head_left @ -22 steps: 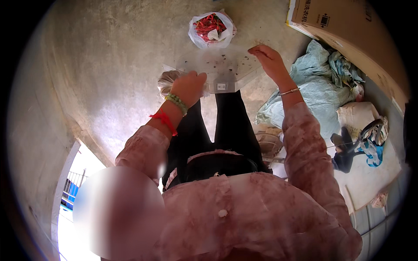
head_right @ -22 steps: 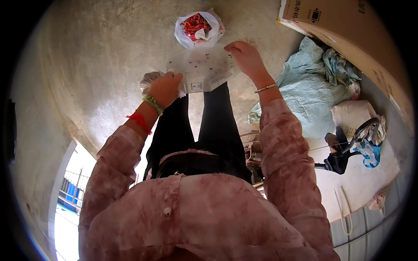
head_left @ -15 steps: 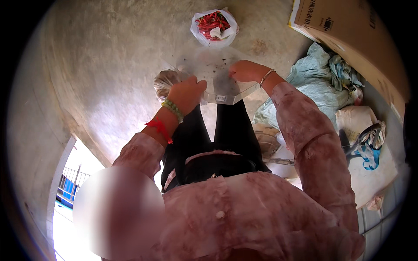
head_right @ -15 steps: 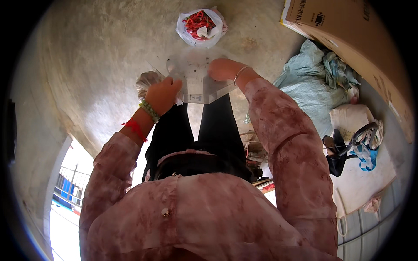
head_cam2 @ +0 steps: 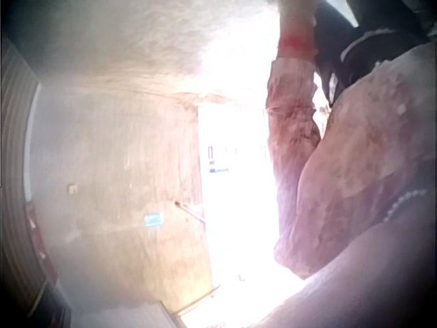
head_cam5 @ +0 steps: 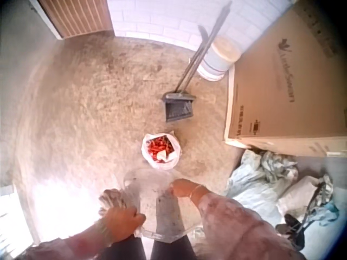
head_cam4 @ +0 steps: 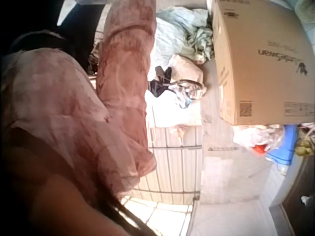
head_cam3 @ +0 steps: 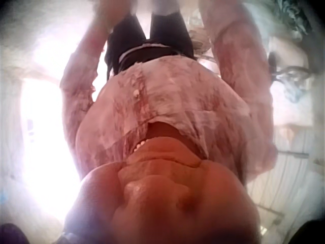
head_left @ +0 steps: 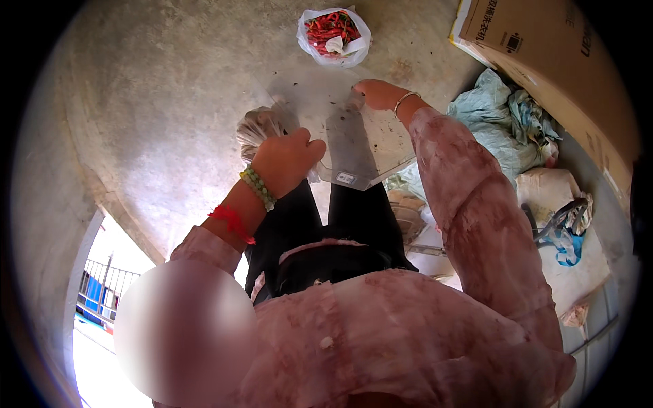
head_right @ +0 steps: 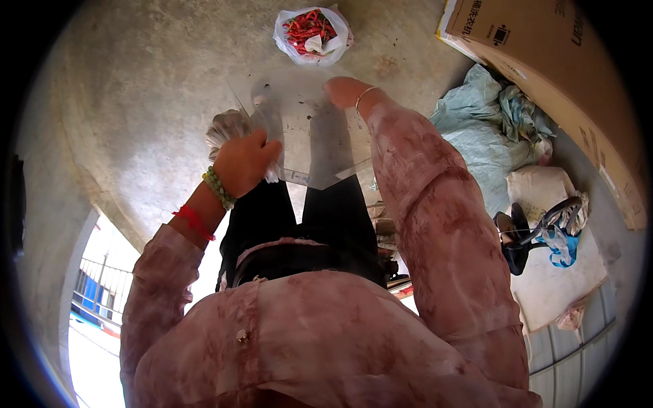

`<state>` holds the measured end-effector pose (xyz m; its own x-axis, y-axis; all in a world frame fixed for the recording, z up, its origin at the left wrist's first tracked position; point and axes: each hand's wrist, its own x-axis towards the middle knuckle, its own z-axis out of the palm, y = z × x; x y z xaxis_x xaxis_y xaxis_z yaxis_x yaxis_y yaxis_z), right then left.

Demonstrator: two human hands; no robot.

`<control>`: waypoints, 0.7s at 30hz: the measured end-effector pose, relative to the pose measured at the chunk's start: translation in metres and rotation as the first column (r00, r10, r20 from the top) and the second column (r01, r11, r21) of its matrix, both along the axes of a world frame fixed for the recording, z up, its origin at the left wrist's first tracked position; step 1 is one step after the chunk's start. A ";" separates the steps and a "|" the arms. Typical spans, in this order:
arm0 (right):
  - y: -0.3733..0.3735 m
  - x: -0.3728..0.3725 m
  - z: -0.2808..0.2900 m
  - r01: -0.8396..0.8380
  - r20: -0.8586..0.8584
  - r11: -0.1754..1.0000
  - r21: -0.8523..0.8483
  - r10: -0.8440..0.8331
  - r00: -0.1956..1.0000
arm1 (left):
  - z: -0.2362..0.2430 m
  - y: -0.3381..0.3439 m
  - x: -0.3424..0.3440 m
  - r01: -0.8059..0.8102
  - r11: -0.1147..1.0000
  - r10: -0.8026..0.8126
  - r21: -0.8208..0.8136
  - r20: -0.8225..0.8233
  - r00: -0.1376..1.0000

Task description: The person sorts small brown root vegetables into a plastic bag on a table outdoors. They then move indoors to a kitchen, open a refrigerator, and place the bag inside. After washing their hands, they return to the outdoor area, pick up a tray of ginger, and carry it into a bedroom, placing it on a bed.

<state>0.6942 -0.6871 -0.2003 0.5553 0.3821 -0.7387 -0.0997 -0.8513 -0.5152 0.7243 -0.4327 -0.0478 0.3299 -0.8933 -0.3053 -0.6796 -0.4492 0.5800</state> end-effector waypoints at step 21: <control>-0.019 -0.020 0.099 0.432 -0.213 0.880 0.196 -0.392 0.895 | -0.018 0.018 0.004 -0.074 0.997 0.074 -0.033 -0.009 0.997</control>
